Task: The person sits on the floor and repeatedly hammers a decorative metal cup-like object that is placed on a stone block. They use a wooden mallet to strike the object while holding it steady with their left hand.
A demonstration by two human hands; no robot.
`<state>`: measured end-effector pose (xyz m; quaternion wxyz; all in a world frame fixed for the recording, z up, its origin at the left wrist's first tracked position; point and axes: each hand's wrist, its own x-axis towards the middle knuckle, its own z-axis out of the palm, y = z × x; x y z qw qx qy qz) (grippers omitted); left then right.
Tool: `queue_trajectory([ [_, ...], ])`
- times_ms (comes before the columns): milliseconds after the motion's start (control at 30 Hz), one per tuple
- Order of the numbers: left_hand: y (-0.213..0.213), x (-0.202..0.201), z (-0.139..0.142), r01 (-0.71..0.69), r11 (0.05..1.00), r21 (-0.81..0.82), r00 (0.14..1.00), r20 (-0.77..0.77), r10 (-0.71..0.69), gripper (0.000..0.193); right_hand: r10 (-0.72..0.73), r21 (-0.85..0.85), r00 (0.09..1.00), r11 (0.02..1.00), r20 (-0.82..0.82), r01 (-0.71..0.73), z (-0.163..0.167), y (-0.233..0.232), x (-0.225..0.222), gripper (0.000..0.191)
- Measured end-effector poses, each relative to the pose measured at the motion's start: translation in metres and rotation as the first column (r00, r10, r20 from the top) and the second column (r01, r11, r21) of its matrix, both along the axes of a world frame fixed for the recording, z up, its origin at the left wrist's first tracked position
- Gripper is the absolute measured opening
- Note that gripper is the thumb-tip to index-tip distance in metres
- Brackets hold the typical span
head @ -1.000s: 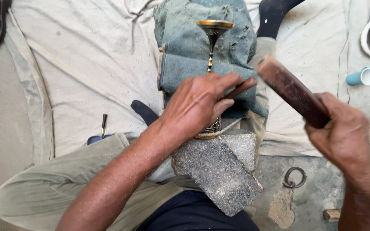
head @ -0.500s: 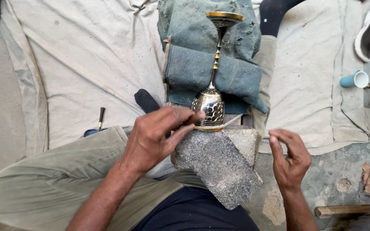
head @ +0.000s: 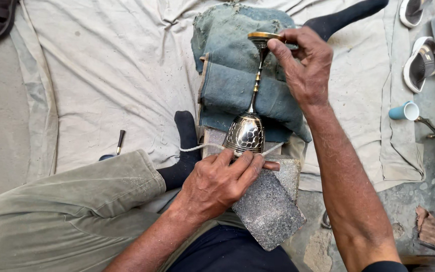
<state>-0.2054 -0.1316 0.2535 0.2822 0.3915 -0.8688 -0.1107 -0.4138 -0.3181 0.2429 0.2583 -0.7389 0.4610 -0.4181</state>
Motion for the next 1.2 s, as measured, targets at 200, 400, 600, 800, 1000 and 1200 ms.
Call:
queue_trajectory([
  [200, -0.001, -0.002, -0.006, -0.050, 0.996, -0.077, 0.999, -0.018, 0.049, 0.035, -0.240, -0.426, 0.798, 0.904, -0.554, -0.024, 0.028, 0.006, 0.010, 0.023],
  [400, -0.002, 0.001, -0.009, -0.108, 0.981, -0.161, 0.994, -0.023, 0.106, 0.031, -0.143, -0.242, 0.969, 0.966, -0.201, 0.092, 0.029, 0.058, -0.010, 0.032],
  [600, -0.024, 0.029, -0.032, -0.114, 0.987, 0.111, 0.902, -0.404, 0.150, 0.023, -0.371, 0.595, 0.929, 0.749, 0.011, 0.292, -0.059, 0.192, -0.108, 0.049],
  [800, -0.061, 0.035, -0.035, 0.130, 0.653, 0.746, 0.636, -0.568, 0.522, 0.042, -0.648, 0.964, 0.759, 0.158, -0.063, 0.215, -0.159, 0.299, -0.145, 0.066],
  [1000, -0.066, 0.023, -0.025, 0.297, 0.726, 0.621, 0.614, -0.706, 0.352, 0.045, -0.226, 0.729, 0.973, 0.674, 0.051, 0.119, -0.156, 0.321, -0.149, 0.078],
  [1200, -0.069, 0.014, -0.021, 0.279, 0.745, 0.605, 0.716, -0.648, 0.259, 0.047, -0.586, 0.561, 0.799, 0.711, 0.137, 0.425, -0.045, 0.271, -0.139, 0.087],
])
